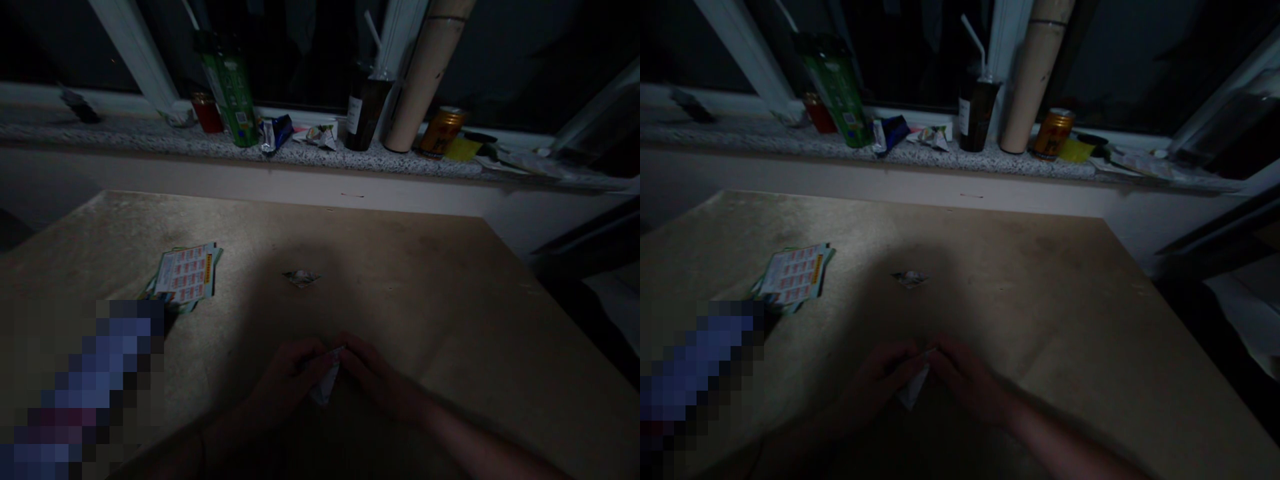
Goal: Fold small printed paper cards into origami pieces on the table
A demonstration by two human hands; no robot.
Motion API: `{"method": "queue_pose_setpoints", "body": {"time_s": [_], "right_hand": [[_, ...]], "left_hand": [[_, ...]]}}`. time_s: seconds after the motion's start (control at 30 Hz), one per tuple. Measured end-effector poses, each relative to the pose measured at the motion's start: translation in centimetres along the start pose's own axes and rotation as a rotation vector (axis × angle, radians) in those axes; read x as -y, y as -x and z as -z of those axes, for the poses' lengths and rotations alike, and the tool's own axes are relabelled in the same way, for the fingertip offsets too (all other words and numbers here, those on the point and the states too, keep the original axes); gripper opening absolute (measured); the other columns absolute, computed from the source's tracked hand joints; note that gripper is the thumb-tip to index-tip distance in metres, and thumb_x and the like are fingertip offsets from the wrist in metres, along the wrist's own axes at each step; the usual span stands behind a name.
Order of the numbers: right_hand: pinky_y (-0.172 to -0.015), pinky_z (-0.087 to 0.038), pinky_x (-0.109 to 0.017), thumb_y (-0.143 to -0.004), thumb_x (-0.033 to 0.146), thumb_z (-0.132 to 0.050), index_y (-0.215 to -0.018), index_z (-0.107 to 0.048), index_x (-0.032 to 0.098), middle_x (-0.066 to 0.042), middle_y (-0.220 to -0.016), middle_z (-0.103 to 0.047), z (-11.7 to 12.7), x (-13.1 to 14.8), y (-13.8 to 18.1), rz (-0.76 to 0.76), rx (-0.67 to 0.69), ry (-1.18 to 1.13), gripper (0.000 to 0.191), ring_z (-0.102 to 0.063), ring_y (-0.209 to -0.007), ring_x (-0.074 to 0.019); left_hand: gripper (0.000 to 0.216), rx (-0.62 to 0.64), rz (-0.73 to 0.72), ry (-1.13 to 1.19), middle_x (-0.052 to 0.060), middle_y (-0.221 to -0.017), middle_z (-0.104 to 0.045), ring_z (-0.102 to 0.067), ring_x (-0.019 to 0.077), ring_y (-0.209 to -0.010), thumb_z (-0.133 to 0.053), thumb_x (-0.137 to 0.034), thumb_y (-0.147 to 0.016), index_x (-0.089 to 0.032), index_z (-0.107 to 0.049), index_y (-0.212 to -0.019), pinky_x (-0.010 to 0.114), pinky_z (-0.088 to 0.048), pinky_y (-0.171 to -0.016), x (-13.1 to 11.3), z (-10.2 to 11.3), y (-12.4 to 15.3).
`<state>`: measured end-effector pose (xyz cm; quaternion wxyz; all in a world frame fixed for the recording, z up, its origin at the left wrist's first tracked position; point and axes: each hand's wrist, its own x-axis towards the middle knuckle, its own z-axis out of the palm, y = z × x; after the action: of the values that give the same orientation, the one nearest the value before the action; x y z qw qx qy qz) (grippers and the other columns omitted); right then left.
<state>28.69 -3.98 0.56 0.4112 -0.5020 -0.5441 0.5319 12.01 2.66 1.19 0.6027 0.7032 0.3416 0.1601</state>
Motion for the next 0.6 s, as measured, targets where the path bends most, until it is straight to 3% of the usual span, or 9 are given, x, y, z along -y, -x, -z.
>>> {"method": "queue_pose_setpoints", "body": {"time_s": [0.6], "right_hand": [[-0.057, -0.036, -0.021, -0.095, 0.036, -0.038, -0.072, -0.05, 0.018, 0.003, -0.065, -0.048, -0.3, -1.0, 0.0, 0.104, -0.06, 0.173, 0.032, -0.043, -0.06, -0.0102]], "left_hand": [[0.032, 0.071, -0.007, -0.149, -0.005, -0.06, -0.045, -0.041, 0.0094, -0.055, -0.043, -0.038, -0.091, -0.015, -0.053, -0.07, 0.019, -0.031, -0.051, 0.6, -0.3, -0.1]]}}
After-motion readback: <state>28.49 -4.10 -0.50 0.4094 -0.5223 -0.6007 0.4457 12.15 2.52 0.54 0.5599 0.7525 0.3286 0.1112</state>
